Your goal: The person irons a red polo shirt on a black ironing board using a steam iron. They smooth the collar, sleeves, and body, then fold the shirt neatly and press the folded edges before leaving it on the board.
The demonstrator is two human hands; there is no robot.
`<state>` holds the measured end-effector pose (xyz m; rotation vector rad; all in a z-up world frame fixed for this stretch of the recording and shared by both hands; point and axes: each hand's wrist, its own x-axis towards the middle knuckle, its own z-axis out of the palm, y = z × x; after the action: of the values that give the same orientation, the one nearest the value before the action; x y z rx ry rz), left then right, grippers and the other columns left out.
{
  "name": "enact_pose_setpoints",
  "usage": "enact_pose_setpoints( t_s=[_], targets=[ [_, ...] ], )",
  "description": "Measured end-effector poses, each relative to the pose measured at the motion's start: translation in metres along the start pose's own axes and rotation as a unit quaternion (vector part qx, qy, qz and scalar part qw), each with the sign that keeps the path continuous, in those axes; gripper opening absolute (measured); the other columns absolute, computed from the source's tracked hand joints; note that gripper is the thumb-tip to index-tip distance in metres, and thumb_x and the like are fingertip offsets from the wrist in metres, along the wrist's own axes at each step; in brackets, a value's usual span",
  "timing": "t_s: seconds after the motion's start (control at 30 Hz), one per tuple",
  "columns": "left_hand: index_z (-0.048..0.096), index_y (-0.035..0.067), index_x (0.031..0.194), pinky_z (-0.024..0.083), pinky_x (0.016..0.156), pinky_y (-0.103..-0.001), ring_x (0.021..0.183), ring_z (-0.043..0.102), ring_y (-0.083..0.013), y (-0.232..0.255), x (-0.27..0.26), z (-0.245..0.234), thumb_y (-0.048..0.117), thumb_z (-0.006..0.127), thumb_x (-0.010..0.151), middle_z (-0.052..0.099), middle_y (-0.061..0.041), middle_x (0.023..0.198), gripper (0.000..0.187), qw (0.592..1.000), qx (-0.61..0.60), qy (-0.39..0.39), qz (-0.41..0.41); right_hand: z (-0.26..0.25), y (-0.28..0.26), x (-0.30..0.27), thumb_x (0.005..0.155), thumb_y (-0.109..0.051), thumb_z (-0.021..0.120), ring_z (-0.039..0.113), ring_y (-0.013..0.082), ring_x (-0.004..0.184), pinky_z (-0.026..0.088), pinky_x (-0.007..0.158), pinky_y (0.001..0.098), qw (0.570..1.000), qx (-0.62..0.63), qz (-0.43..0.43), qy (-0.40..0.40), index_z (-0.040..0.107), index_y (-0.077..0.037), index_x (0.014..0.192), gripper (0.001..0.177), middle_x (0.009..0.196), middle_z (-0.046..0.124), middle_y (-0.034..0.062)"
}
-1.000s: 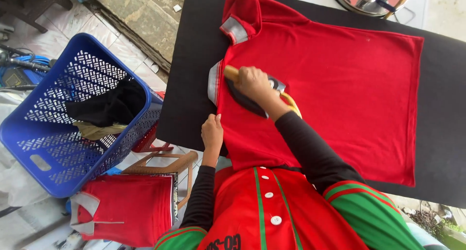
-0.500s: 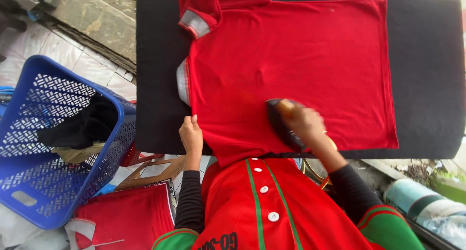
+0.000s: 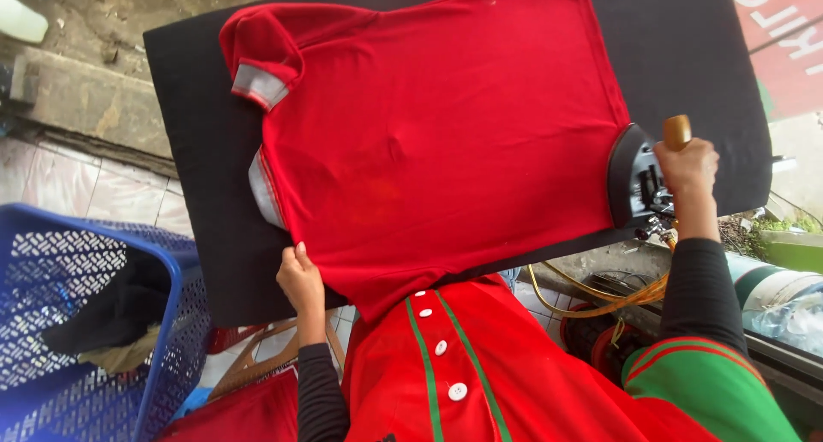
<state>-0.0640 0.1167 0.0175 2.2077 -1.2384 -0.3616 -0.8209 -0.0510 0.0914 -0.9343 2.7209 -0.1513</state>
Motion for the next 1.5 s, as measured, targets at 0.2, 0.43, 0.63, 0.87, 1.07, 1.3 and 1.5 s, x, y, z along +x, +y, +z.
enact_pose_setpoints(
  t_s=[0.2, 0.43, 0.63, 0.87, 1.07, 1.3, 1.5],
  targets=[
    [0.065, 0.003, 0.1, 0.047, 0.068, -0.065, 0.083, 0.07, -0.0531, 0.01, 0.015, -0.015, 0.041, 0.05, 0.121, 0.076, -0.025, 0.09, 0.045, 0.99, 0.071, -0.092, -0.085, -0.028, -0.037, -0.061, 0.1, -0.055, 0.072, 0.071, 0.0602, 0.107, 0.054, 0.089, 0.0663, 0.973, -0.073, -0.207, -0.075, 0.079, -0.006, 0.12, 0.054, 0.11, 0.078, 0.0343],
    [0.067, 0.011, 0.111, 0.052, 0.073, -0.06, 0.092, 0.07, -0.0416, 0.081, 0.087, -0.041, 0.027, 0.075, 0.108, 0.068, -0.011, 0.107, 0.018, 0.995, 0.089, 0.023, 0.028, -0.035, -0.075, 0.015, 0.102, -0.058, 0.068, 0.071, 0.0593, 0.112, 0.055, 0.094, 0.0653, 0.978, -0.085, -0.183, -0.05, 0.079, -0.001, 0.131, 0.065, 0.117, 0.078, 0.0356],
    [0.062, 0.009, 0.142, 0.059, 0.084, -0.057, 0.111, 0.068, -0.0448, 0.143, 0.217, 0.023, 0.025, 0.084, 0.1, 0.057, -0.02, 0.138, 0.05, 0.968, 0.167, 0.045, 0.182, -0.023, -0.113, 0.133, 0.104, -0.064, 0.069, 0.072, 0.0582, 0.115, 0.056, 0.093, 0.0649, 0.976, -0.12, -0.176, -0.032, 0.077, -0.002, 0.14, 0.071, 0.127, 0.077, 0.0349],
    [0.06, 0.01, 0.123, 0.062, 0.076, -0.059, 0.104, 0.07, -0.0422, 0.141, 0.319, 0.099, 0.015, 0.081, 0.101, 0.06, -0.014, 0.13, 0.031, 0.948, 0.275, -0.019, 0.16, 0.034, -0.194, 0.133, 0.114, -0.074, 0.055, 0.062, 0.0438, 0.126, 0.041, 0.103, 0.0613, 0.864, -0.31, -0.32, 0.236, 0.071, -0.009, 0.156, 0.079, 0.156, 0.062, 0.0248],
    [0.062, 0.013, 0.127, 0.059, 0.082, -0.052, 0.103, 0.067, -0.036, 0.154, 0.306, 0.049, 0.025, 0.068, 0.112, 0.07, -0.007, 0.106, 0.021, 0.974, 0.167, 0.094, 0.119, 0.131, -0.357, 0.091, 0.108, -0.008, 0.065, 0.066, 0.0366, 0.123, 0.062, 0.086, 0.0511, 0.825, -0.057, -0.552, 0.11, 0.063, -0.01, 0.146, 0.039, 0.153, 0.061, 0.01],
    [0.069, 0.001, 0.132, 0.055, 0.088, -0.054, 0.099, 0.065, -0.0455, 0.199, 0.186, -0.11, 0.012, 0.071, 0.109, 0.074, -0.021, 0.108, 0.025, 0.967, 0.113, 0.1, 0.204, 0.17, -0.374, 0.083, 0.084, -0.004, 0.08, 0.06, 0.0317, 0.119, 0.062, 0.077, 0.0465, 0.841, -0.16, -0.508, 0.095, 0.06, -0.021, 0.156, 0.076, 0.132, 0.054, 0.0065],
    [0.069, 0.019, 0.107, 0.054, 0.075, -0.053, 0.082, 0.073, -0.0355, 0.214, 0.046, -0.185, 0.04, 0.062, 0.105, 0.07, -0.012, 0.089, 0.022, 0.941, 0.162, -0.296, 0.003, 0.106, -0.255, 0.004, 0.101, -0.001, 0.067, 0.062, 0.03, 0.089, 0.046, 0.048, 0.0397, 0.734, -0.054, -0.594, 0.324, 0.059, -0.009, 0.101, 0.012, 0.108, 0.055, 0.0095]
  ],
)
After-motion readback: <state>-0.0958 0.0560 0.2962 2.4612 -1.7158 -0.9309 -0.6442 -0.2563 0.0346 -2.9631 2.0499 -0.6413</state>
